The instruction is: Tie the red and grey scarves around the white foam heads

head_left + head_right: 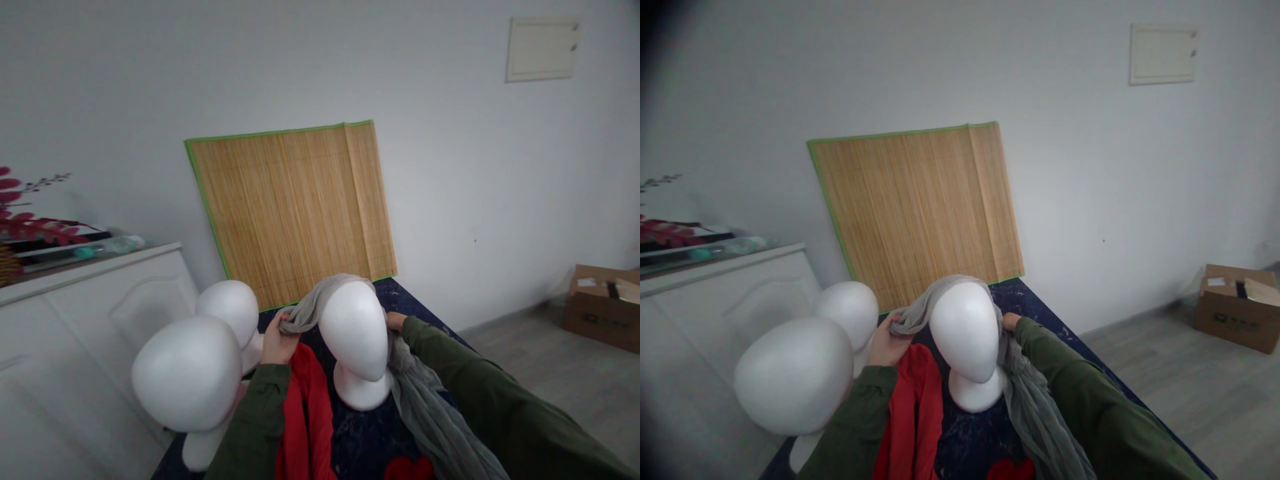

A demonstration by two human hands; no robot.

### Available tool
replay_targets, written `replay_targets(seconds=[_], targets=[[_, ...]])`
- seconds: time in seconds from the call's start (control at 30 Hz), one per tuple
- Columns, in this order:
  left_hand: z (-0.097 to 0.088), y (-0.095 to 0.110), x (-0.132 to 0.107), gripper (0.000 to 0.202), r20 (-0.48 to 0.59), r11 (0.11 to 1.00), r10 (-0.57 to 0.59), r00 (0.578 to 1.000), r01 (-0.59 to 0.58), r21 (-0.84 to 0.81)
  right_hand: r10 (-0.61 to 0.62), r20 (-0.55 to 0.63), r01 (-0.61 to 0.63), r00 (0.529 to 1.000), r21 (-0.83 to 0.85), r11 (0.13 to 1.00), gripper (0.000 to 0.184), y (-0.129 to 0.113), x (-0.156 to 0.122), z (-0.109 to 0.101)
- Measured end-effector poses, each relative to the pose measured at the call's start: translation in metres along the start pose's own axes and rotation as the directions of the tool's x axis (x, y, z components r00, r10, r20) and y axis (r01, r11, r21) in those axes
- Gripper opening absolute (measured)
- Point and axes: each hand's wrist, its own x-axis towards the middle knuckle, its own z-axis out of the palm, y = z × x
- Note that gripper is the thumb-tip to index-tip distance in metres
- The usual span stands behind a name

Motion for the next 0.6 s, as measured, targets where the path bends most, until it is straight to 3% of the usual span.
replay_targets(seconds=[0.13, 0.23, 0.37, 0.43, 0.5, 0.6], targets=[[-0.033, -0.017, -0.012, 0.027, -0.04, 0.992, 0.125, 0.991, -0.126, -0.003, -0.025, -0.005, 0.025, 1.0, -0.005, 1.0, 0.038, 0.034, -0.027, 0.022], [-0.059, -0.035, -0.024, 0.02, -0.062, 0.99, 0.136, 0.989, -0.132, 0.057, -0.078, -0.032, 0.077, 0.996, -0.031, 0.997, 0.046, 0.058, -0.053, 0.038], [-0.087, -0.051, -0.021, 0.02, -0.184, 0.992, 0.101, 0.978, -0.085, 0.095, -0.181, -0.125, 0.137, 0.976, -0.295, 0.945, 0.065, 0.077, -0.078, 0.05], [-0.095, -0.053, -0.013, 0.025, -0.248, 0.994, 0.09, 0.964, -0.071, 0.086, -0.166, -0.164, 0.091, 0.972, -0.389, 0.917, 0.046, 0.081, -0.082, 0.051], [-0.098, -0.052, -0.008, 0.027, -0.268, 0.995, 0.089, 0.959, -0.073, 0.07, -0.107, -0.186, 0.03, 0.977, -0.376, 0.926, 0.025, 0.085, -0.082, 0.048], [-0.097, -0.046, -0.012, 0.027, -0.24, 0.996, 0.08, 0.968, -0.071, 0.046, -0.046, -0.238, -0.027, 0.97, -0.295, 0.955, 0.024, 0.092, -0.081, 0.037]])
